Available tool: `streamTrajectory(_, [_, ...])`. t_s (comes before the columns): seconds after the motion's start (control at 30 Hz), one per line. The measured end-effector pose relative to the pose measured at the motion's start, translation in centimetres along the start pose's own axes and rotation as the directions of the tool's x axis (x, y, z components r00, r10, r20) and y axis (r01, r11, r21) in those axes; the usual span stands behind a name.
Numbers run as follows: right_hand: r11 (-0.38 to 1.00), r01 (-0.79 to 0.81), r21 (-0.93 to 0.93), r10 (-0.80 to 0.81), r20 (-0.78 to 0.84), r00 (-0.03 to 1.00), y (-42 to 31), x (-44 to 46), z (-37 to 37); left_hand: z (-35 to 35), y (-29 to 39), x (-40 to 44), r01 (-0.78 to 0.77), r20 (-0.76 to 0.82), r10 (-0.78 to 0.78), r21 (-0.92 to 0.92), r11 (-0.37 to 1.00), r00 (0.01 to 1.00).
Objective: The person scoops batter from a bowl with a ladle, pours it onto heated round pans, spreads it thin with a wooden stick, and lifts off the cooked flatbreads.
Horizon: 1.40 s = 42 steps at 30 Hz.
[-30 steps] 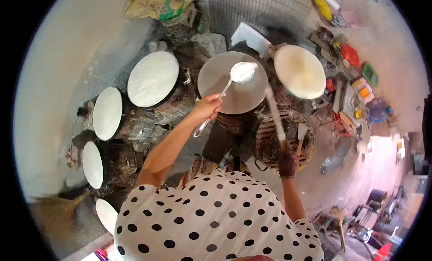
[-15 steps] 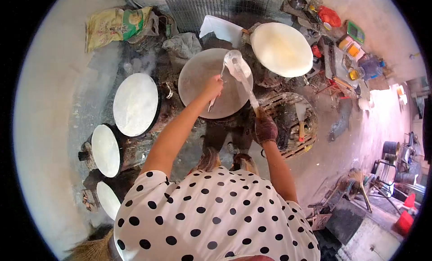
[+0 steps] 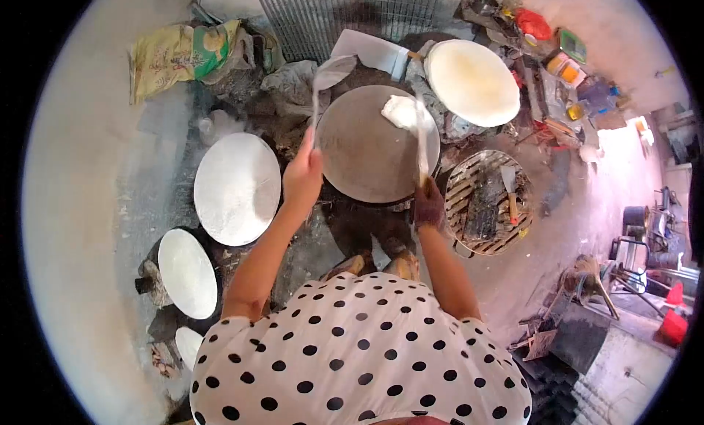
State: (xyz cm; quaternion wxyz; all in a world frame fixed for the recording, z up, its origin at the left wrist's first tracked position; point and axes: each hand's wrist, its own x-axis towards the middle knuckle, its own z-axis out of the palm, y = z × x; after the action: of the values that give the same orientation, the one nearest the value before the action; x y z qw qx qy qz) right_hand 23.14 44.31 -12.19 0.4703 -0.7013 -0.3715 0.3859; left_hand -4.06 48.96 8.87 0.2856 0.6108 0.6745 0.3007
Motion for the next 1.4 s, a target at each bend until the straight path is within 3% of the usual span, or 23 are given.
streamTrajectory(0.07, [0.986, -0.167, -0.011, 0.166, -0.033, 0.986, -0.5, -2.9, 1.2, -1.9, -2.5, -2.7, -0.081, -0.032, 0.077, -0.184, 0.980, 0.997])
streamTrajectory(0.13, [0.998, 0.016, 0.057, -0.005, -0.195, 0.981, 0.0, -4.1, 4.8, -2.6, -3.5, -4.9, 0.077, 0.084, -0.048, -0.384, 0.920, 0.995])
streamTrajectory(0.17, [0.986, -0.098, -0.138, 0.097, -0.019, 0.995, -2.9, -4.1, 4.6, -2.9, -3.9, -5.6, 0.239, 0.224, -0.137, -0.536, 0.809, 0.965])
streamTrajectory(0.2, [0.986, -0.094, -0.137, 0.093, -0.016, 0.996, -1.6, -1.9, 5.8, -2.6, -5.0, -6.0, 0.320, 0.272, -0.197, -0.553, 0.769, 0.942])
streamTrajectory(0.23, [0.936, 0.084, -0.343, -0.041, 0.133, 0.990, 1.5, 1.2, 6.7, -2.2, -6.6, -6.3, 0.353, 0.320, -0.189, -0.599, 0.718, 0.928])
streamTrajectory(0.3, [0.981, -0.177, -0.083, 0.188, 0.161, 0.969, -3.1, 1.6, 6.4, -2.4, -8.0, -6.8, 0.427, 0.399, -0.208, -0.604, 0.673, 0.893])
streamTrajectory(0.43, [0.999, -0.037, 0.032, 0.031, 0.168, 0.985, 1.3, 1.5, 1.1, -4.1, -9.8, -9.0, 0.466, 0.408, -0.231, -0.718, 0.517, 0.883])
streamTrajectory(0.53, [0.986, 0.012, 0.166, -0.011, -0.005, 1.000, 2.4, 1.1, 1.3, -4.6, -11.2, -10.4, 0.472, 0.389, -0.269, -0.741, 0.477, 0.881])
streamTrajectory(0.6, [0.834, -0.129, -0.536, 0.219, 0.107, 0.970, -3.8, 1.0, 3.1, -4.2, -12.5, -11.0, 0.443, 0.357, -0.264, -0.766, 0.466, 0.896])
streamTrajectory(0.63, [0.330, 0.380, -0.864, -0.113, 0.363, 0.925, 8.2, 6.7, 5.3, -4.0, -13.0, -11.1, 0.456, 0.364, -0.281, -0.781, 0.427, 0.888])
streamTrajectory(0.67, [0.330, 0.388, -0.861, -0.133, 0.364, 0.922, 6.2, 7.3, 5.8, -3.6, -13.2, -11.1, 0.463, 0.369, -0.293, -0.798, 0.387, 0.882])
streamTrajectory(0.73, [0.705, 0.135, -0.697, 0.049, 0.238, 0.970, -2.4, 5.5, 6.7, -3.1, -13.0, -11.2, 0.452, 0.345, -0.314, -0.801, 0.394, 0.885])
streamTrajectory(0.8, [0.687, 0.106, -0.718, 0.086, 0.226, 0.970, -6.9, 4.6, 5.4, -2.8, -12.1, -11.4, 0.471, 0.373, -0.310, -0.806, 0.358, 0.875])
streamTrajectory(0.87, [0.916, 0.021, -0.401, 0.153, 0.395, 0.906, -5.8, 5.5, 2.3, -2.9, -10.6, -11.3, 0.474, 0.365, -0.323, -0.790, 0.390, 0.873])
streamTrajectory(0.93, [0.821, 0.147, -0.552, 0.004, 0.263, 0.965, -6.4, 5.0, -1.1, -2.9, -9.3, -11.2, 0.484, 0.389, -0.323, -0.821, 0.303, 0.863])
streamTrajectory(1.0, [0.924, -0.016, -0.381, 0.065, 0.115, 0.991, -4.8, 4.9, -1.7, -2.6, -9.0, -11.5, 0.468, 0.350, -0.340, -0.798, 0.379, 0.873])
streamTrajectory(1.1, [0.858, -0.007, -0.514, 0.120, 0.188, 0.975, -4.4, 4.5, -0.2, -1.6, -9.8, -11.7, 0.441, 0.348, -0.289, -0.811, 0.384, 0.892])
streamTrajectory(1.17, [0.900, -0.046, -0.433, 0.165, 0.242, 0.956, -1.6, 6.1, 2.5, -1.0, -9.4, -12.2, 0.442, 0.335, -0.318, -0.815, 0.374, 0.887])
streamTrajectory(1.23, [0.687, 0.155, -0.709, 0.204, 0.394, 0.896, -7.1, 5.6, 3.8, -0.5, -9.0, -12.5, 0.440, 0.322, -0.341, -0.822, 0.363, 0.883])
streamTrajectory(1.27, [0.689, 0.158, -0.707, 0.205, 0.399, 0.894, -4.3, 6.5, 4.6, -0.3, -8.8, -12.7, 0.463, 0.339, -0.367, -0.820, 0.336, 0.866])
streamTrajectory(1.3, [0.384, 0.460, -0.801, -0.039, 0.484, 0.874, 0.4, 8.2, 6.0, -0.1, -8.7, -12.9, 0.485, 0.356, -0.391, -0.818, 0.309, 0.849])
streamTrajectory(1.37, [-0.015, 0.633, -0.774, -0.228, 0.619, 0.752, 3.1, 9.6, 4.5, 0.4, -9.1, -13.2, 0.483, 0.368, -0.372, -0.826, 0.290, 0.852])
streamTrajectory(1.4, [0.435, 0.632, -0.641, -0.254, 0.586, 0.769, 1.6, 9.9, 1.9, 0.4, -9.3, -13.3, 0.477, 0.380, -0.344, -0.837, 0.268, 0.859])
